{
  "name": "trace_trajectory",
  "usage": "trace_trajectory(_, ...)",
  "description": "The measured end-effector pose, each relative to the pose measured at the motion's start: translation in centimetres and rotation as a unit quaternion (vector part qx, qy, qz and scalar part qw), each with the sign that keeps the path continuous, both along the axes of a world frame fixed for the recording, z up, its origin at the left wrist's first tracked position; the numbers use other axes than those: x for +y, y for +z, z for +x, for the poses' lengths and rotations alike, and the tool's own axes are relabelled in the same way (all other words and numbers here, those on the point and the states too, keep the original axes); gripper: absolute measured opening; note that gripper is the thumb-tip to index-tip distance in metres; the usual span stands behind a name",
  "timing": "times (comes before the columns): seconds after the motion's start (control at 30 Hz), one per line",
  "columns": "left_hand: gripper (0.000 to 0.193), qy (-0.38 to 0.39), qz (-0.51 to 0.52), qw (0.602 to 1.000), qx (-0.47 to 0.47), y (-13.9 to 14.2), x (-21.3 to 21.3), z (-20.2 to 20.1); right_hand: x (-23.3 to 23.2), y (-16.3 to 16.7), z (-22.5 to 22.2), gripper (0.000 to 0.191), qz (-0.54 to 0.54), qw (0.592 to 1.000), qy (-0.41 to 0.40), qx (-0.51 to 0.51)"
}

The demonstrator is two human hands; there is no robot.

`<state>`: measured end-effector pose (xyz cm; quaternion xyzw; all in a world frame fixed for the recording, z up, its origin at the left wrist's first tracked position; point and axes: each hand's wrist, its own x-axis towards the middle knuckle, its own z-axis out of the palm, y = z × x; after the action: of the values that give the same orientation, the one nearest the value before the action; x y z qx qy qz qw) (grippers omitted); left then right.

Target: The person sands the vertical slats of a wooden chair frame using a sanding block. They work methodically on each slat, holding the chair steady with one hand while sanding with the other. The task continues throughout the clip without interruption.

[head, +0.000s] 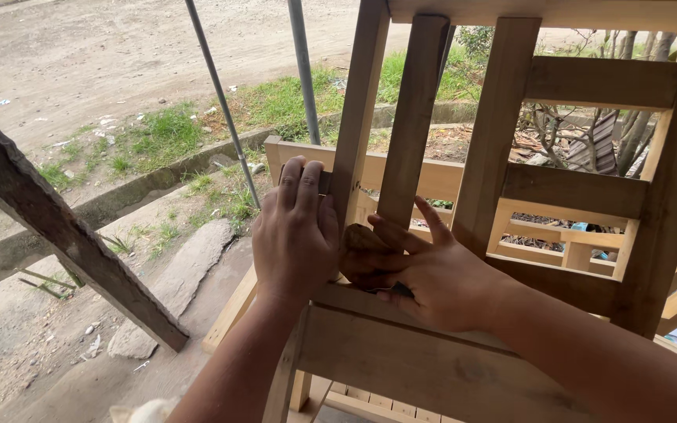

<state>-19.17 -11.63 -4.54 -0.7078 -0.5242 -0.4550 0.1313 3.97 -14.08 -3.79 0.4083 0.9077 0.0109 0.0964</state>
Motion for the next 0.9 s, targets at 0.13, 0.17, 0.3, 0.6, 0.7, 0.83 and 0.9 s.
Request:
trace_trajectory(0.13,0.046,0.005,0.031,0.999,0.01,0.0,0.1,0.2,-1.0,1.5,-0.5,0.044,0.076,0.99,0.078,0.086)
trace_trajectory(0.17,0.046,0.006,0.03,0.999,0.009,0.0,0.1,0.2,-1.1,1.7,-0.7,0.043,0.165,0.969,0.143,0.12)
trace_trajectory(0.3,0.045,0.014,0.015,1.0,0.005,-0.1,0.0,0.3,-1.0,1.3,-0.5,0.044,-0.029,0.999,-0.036,-0.011)
trace_trajectory(0.6,0.046,0.023,0.038,0.999,0.02,-0.4,0.4,0.3,1.0,-2.1,2.7,0.027,0.239,0.913,0.262,0.202)
trace_trajectory(0.7,0.047,0.01,0.039,0.999,0.005,-0.5,0.4,0.4,0.9,-1.8,1.4,0.041,0.164,0.958,0.171,0.162)
trace_trajectory(0.83,0.045,0.001,0.029,1.0,-0.004,-0.4,0.2,0.4,-0.4,0.2,0.7,0.037,0.209,0.95,0.192,0.134)
trace_trajectory(0.9,0.045,0.003,0.037,0.999,-0.004,-0.3,0.1,0.4,-1.1,1.1,0.6,0.037,0.208,0.953,0.178,0.125)
